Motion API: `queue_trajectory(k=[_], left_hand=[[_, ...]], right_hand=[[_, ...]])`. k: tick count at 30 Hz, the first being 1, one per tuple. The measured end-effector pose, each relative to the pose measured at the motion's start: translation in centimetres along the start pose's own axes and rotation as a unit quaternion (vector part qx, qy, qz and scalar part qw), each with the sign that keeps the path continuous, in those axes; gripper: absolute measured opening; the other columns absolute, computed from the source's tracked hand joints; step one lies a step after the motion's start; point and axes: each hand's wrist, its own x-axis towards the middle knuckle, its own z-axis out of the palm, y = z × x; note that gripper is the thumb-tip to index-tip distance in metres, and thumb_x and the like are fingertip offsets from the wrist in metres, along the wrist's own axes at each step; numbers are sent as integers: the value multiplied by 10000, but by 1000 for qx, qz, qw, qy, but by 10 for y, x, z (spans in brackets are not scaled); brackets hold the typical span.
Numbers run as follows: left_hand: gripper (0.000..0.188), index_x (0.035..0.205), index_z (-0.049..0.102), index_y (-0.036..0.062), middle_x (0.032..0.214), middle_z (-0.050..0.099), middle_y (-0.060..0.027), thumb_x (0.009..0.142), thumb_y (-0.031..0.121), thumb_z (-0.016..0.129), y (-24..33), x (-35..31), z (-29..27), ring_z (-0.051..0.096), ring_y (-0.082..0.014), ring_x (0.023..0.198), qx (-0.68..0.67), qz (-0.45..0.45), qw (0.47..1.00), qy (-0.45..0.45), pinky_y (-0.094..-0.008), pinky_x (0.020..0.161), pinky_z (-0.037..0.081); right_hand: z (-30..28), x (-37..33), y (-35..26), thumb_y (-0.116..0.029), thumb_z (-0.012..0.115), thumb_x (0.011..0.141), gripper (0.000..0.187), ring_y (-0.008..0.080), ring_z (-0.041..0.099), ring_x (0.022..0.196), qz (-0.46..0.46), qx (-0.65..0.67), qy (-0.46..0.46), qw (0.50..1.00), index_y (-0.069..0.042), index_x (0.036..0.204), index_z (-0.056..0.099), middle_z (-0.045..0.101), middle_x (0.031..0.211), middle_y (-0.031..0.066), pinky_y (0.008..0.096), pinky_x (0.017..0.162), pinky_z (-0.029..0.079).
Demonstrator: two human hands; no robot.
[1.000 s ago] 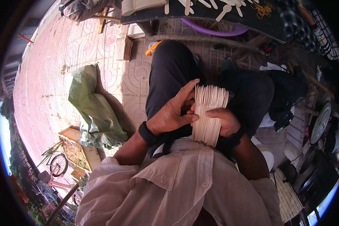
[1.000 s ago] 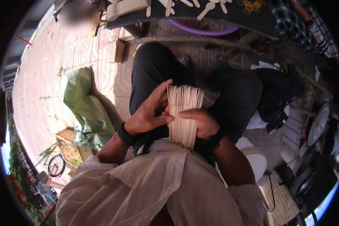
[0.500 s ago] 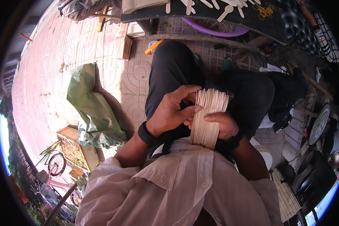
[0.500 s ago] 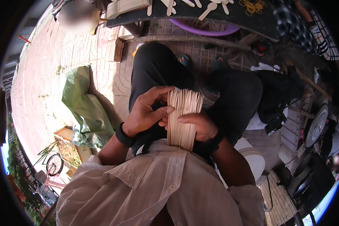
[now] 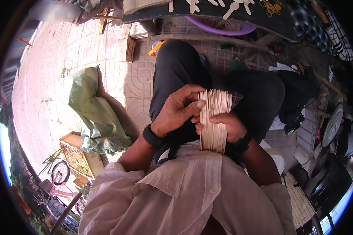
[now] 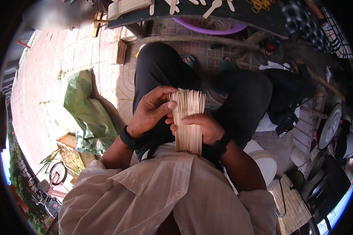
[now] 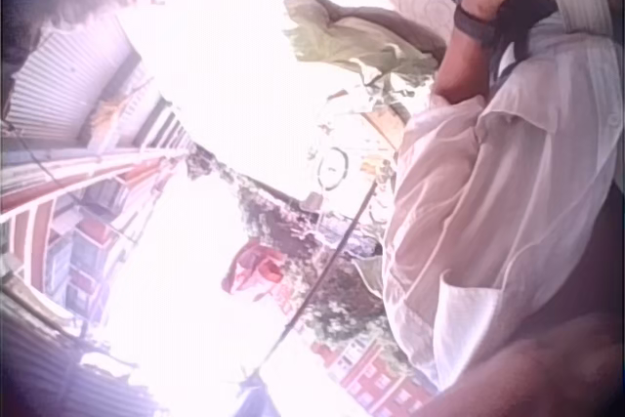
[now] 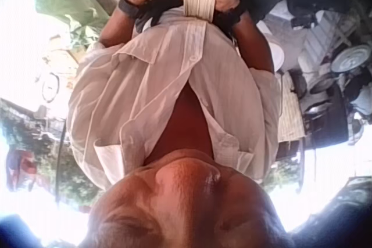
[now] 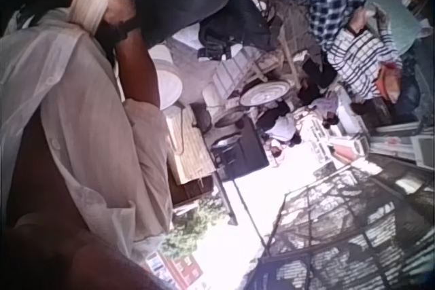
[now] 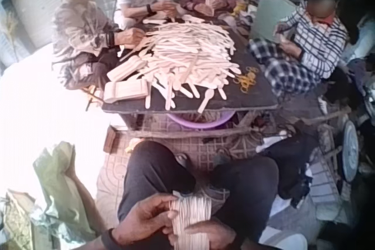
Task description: Bundling wooden spoons with rubber bands.
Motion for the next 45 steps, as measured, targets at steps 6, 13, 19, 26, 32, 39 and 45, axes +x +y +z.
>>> queue_trajectory(k=[6, 13, 19, 26, 32, 39, 45], left_hand=[[268, 1145, 470, -14, 782, 546, -19, 906, 95, 523, -5, 2, 2, 483, -48, 636, 45, -9, 999, 15, -196, 603, 425], [309, 1115, 484, -24, 839, 560, -27, 895, 176, 565, -13, 1, 17, 527, -64, 746, -127, -91, 986, 55, -208, 671, 444], [348, 1050, 522, -7, 889, 567, -18, 805, 184, 681, -17, -3, 23, 536, -69, 786, -146, -221, 961, -75, -191, 690, 436], [406, 1091, 502, -29, 913, 584, -32, 759, 98, 698, -27, 8, 28, 559, -74, 768, -75, -202, 974, -66, -208, 672, 462], [295, 966, 562, -11, 784, 600, -30, 746, 127, 702, -30, 8, 27, 556, -77, 658, -55, -194, 979, -37, -201, 602, 449], [252, 902, 601, 14, 778, 640, -63, 757, 194, 702, -28, 10, 25, 592, -100, 600, -88, -233, 968, -35, -191, 569, 458], [231, 914, 607, 19, 767, 637, -44, 772, 178, 694, -24, 12, 27, 590, -83, 639, -148, -244, 958, -39, -181, 583, 455]], right_hand=[[-3, 2, -1, -58, 518, 771, 432, 264, 608, 860, 14, -25, 16, 999, 14, 1190, 442, 582, 1009, 201, 396, 770, 509], [-3, 6, -10, -73, 513, 794, 341, 237, 624, 824, -75, 27, 47, 996, 31, 1119, 506, 602, 971, 171, 362, 739, 521], [-6, 9, -19, -97, 508, 811, 323, 208, 565, 915, -112, 13, 68, 991, 26, 1109, 521, 570, 1068, 163, 356, 808, 491], [-12, 16, -21, -98, 507, 798, 330, 226, 554, 929, -195, -11, 53, 979, 27, 1104, 491, 548, 1040, 165, 388, 826, 476], [-12, 19, -22, -81, 508, 795, 286, 224, 537, 932, -186, 16, 45, 981, 5, 1068, 517, 566, 1003, 145, 368, 835, 458], [-13, 21, -26, -86, 505, 798, 271, 232, 540, 948, -178, 48, 45, 982, -8, 1057, 515, 559, 1009, 139, 386, 852, 457], [-15, 21, -29, -93, 511, 802, 277, 231, 542, 949, -190, 54, 51, 979, -3, 1063, 512, 551, 1031, 141, 398, 880, 442]])
